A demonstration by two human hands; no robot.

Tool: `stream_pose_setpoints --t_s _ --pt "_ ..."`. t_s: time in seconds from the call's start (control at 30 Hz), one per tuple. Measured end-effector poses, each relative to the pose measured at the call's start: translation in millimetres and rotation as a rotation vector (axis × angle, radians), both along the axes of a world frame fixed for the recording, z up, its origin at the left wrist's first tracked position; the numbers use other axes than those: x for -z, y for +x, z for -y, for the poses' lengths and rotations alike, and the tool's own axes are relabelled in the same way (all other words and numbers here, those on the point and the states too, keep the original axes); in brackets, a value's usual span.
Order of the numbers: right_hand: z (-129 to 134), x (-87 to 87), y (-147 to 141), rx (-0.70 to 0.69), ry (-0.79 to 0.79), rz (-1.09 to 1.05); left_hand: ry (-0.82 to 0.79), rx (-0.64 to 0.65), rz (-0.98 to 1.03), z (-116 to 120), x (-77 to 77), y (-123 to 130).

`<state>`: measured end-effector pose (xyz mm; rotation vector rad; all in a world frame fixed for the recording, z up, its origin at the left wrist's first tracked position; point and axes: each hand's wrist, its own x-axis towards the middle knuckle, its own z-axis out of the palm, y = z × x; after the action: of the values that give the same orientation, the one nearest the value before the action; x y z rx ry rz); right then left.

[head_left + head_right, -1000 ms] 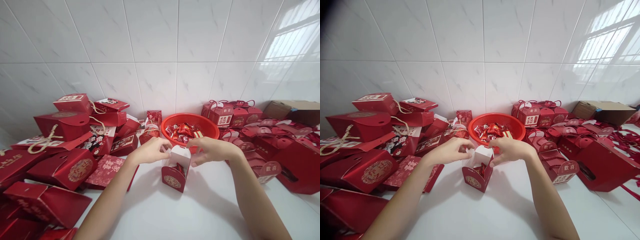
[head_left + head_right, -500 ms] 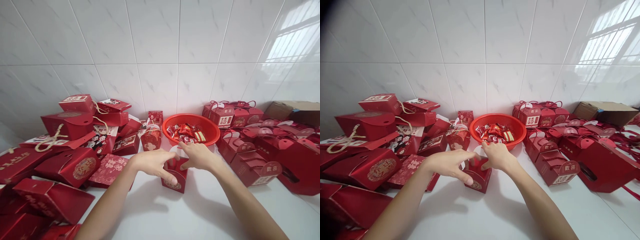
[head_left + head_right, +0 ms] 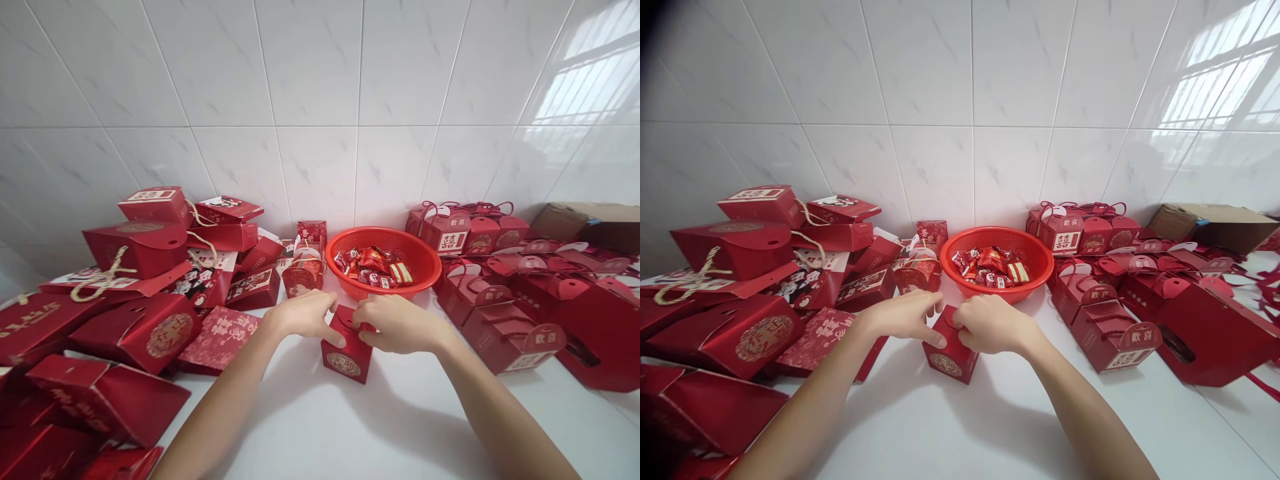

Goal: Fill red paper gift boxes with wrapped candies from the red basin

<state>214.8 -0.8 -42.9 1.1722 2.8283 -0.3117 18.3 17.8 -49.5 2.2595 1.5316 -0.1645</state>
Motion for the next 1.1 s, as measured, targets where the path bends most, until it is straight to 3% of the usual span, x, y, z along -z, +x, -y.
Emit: stream_pose_setpoints --t_s 0.23,0.57,0.77,0.93,1.1 --pt "5.2 1.1 -1.9 -0.012 -0.026 0.001 -0.064 0.264 0.114 -5.0 -0.6 2.7" --pt "15.0 0.3 -3.8 0.198 -0.016 0.030 -0.053 0.214 0.087 0.4 2.2 11.0" --pt "22.0 2.1 -21.4 0.342 0.008 0.110 0.027 0.099 0.102 10.5 15.6 20.2" --pt "21.8 10.3 -29.3 0.367 0.069 0.085 0.072 0.156 0.106 12.5 16.0 20.8" --pt "21.3 11.7 -30.0 0.353 0.087 0.089 -0.028 0.227 0.170 11.7 5.4 18.3"
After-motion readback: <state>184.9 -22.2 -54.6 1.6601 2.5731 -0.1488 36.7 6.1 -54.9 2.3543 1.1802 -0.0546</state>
